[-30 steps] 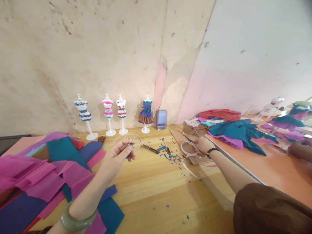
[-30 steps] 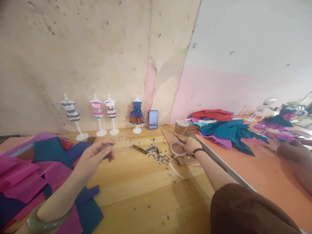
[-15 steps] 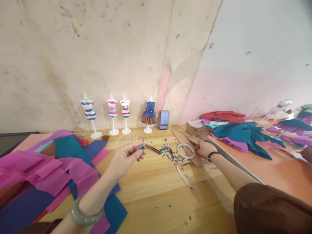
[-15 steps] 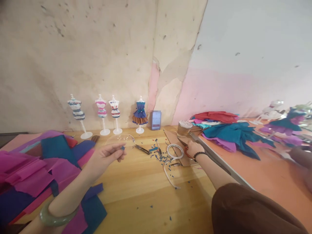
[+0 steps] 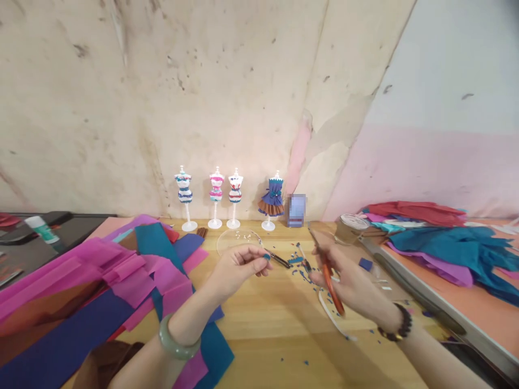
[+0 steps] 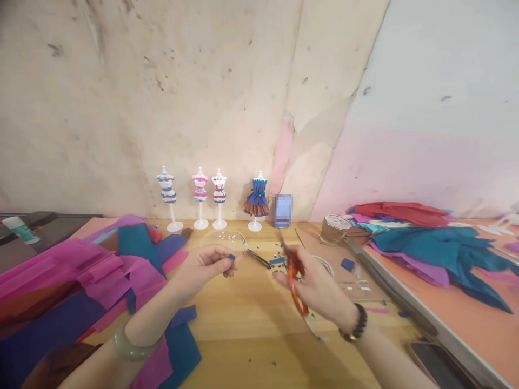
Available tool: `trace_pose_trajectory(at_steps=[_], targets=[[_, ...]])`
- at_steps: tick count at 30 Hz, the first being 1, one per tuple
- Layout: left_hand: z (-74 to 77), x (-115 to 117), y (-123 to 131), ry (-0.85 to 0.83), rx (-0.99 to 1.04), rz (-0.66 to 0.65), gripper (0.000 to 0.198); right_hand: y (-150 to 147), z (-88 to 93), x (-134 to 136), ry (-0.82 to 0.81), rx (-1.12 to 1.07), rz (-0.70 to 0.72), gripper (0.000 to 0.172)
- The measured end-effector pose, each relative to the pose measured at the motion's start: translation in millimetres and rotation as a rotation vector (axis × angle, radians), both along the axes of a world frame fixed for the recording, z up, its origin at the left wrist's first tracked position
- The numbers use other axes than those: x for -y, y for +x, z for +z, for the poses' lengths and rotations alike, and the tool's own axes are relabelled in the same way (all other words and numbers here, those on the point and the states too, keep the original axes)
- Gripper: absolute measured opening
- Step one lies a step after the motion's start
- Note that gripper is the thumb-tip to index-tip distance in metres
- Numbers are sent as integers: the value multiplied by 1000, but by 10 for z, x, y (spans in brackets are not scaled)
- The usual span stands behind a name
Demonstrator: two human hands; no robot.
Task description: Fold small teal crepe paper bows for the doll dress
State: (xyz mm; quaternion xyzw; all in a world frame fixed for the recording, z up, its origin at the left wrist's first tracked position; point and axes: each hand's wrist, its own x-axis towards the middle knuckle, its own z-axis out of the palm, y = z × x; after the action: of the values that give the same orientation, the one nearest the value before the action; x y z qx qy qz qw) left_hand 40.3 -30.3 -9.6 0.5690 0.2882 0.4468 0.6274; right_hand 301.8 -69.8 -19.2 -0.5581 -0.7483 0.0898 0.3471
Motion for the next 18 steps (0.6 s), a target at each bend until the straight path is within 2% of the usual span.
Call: trace_pose_trajectory(at_steps=[3, 6, 18], targets=[[-11, -8, -12, -9, 12, -14, 34, -407, 142, 117, -129, 80, 109, 41], [-32, -25, -19, 20, 18, -40, 30, -592, 241, 151, -144, 166, 149, 44], [-26, -14, 8, 1, 46, -63, 16, -698, 292, 180, -64, 335, 163, 43]])
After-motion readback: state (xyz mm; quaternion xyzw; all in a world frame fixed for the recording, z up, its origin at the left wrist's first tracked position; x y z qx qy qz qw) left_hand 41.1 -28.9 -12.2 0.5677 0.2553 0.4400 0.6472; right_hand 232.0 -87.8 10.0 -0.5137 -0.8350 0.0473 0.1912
